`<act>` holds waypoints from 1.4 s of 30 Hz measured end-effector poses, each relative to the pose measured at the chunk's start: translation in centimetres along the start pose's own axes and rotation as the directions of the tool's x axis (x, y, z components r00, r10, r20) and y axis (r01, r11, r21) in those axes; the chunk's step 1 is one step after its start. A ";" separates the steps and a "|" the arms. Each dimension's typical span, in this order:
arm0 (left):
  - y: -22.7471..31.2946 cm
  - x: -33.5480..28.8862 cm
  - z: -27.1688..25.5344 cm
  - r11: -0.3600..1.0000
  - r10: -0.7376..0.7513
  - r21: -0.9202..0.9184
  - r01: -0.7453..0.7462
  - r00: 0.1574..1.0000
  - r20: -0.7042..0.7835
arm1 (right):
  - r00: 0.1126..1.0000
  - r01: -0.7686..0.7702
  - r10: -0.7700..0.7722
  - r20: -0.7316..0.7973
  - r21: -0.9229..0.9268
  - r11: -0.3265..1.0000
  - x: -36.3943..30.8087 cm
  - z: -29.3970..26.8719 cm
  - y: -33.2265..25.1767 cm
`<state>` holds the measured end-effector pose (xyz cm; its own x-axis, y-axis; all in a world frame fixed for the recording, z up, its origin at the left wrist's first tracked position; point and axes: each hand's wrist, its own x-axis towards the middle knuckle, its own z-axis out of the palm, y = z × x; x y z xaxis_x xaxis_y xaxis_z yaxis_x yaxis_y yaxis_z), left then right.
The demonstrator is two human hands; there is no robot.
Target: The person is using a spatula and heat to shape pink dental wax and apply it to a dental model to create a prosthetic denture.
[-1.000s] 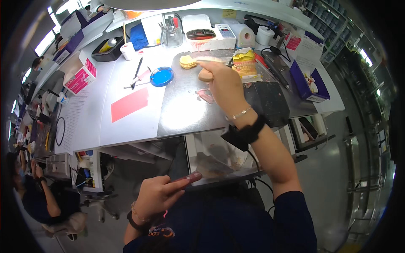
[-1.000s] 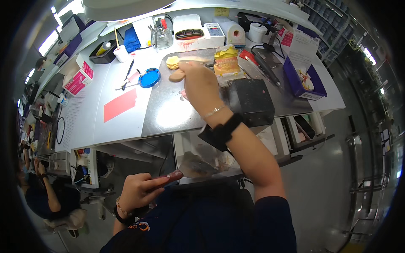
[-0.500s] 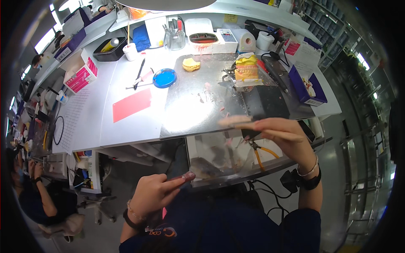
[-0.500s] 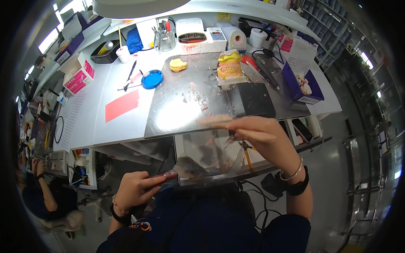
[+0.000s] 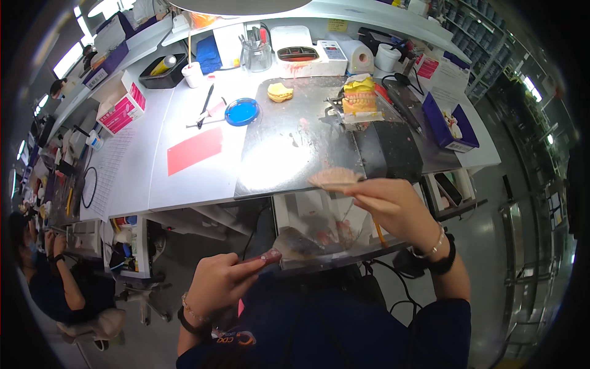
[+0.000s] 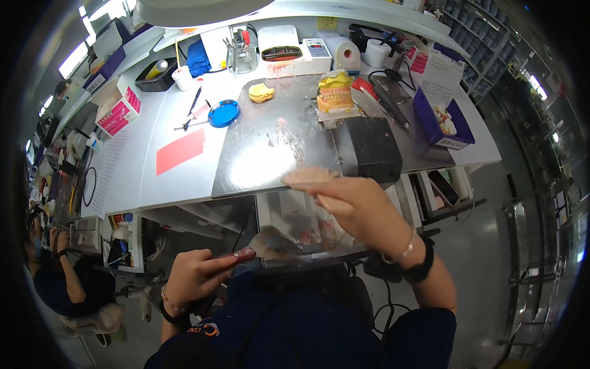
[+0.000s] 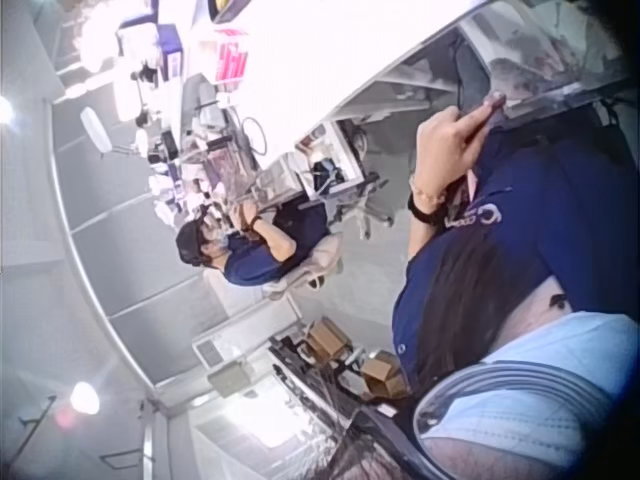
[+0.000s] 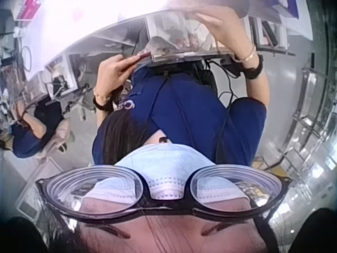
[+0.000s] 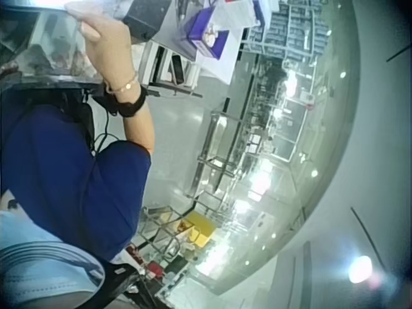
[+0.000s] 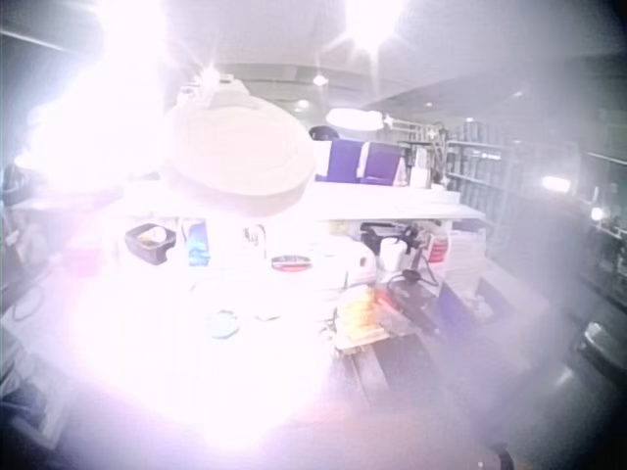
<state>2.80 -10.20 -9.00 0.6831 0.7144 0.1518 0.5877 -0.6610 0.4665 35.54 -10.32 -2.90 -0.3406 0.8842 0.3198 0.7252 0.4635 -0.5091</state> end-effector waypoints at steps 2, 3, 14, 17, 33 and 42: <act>0.0 0.4 0.0 1.000 0.014 -0.028 -0.015 1.000 -0.016 | 0.998 -0.059 0.059 0.009 0.006 0.998 -2.1 -0.5 -0.6; 0.2 0.6 0.0 0.999 0.048 -0.007 -0.048 0.999 -0.001 | 0.998 -0.058 0.058 0.009 0.003 0.998 -2.8 -0.4 -0.8; 2.8 2.4 -3.6 0.967 0.138 0.246 -0.059 0.939 -0.316 | 0.924 -0.338 0.330 -0.195 -0.007 0.941 -9.7 5.7 2.1; 3.2 4.3 -2.5 0.918 0.176 0.392 -0.062 0.949 -0.261 | 0.929 -0.305 0.334 -0.161 0.179 0.935 -9.5 5.9 2.2; 6.6 12.2 -5.0 0.912 0.065 0.410 -0.018 0.993 -0.099 | 0.933 -0.232 0.297 -0.206 0.286 0.930 -8.8 5.5 2.1; 6.4 14.1 -7.2 0.958 -0.115 0.266 0.105 0.993 0.021 | 0.924 -0.129 0.190 -0.332 0.197 0.972 -9.2 4.5 2.5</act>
<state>13.09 -2.66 2.37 0.6200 0.7807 0.0783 0.7506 -0.6192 0.2307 37.80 -17.00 -10.70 0.0218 0.8853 0.4645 0.6311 0.3481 -0.6932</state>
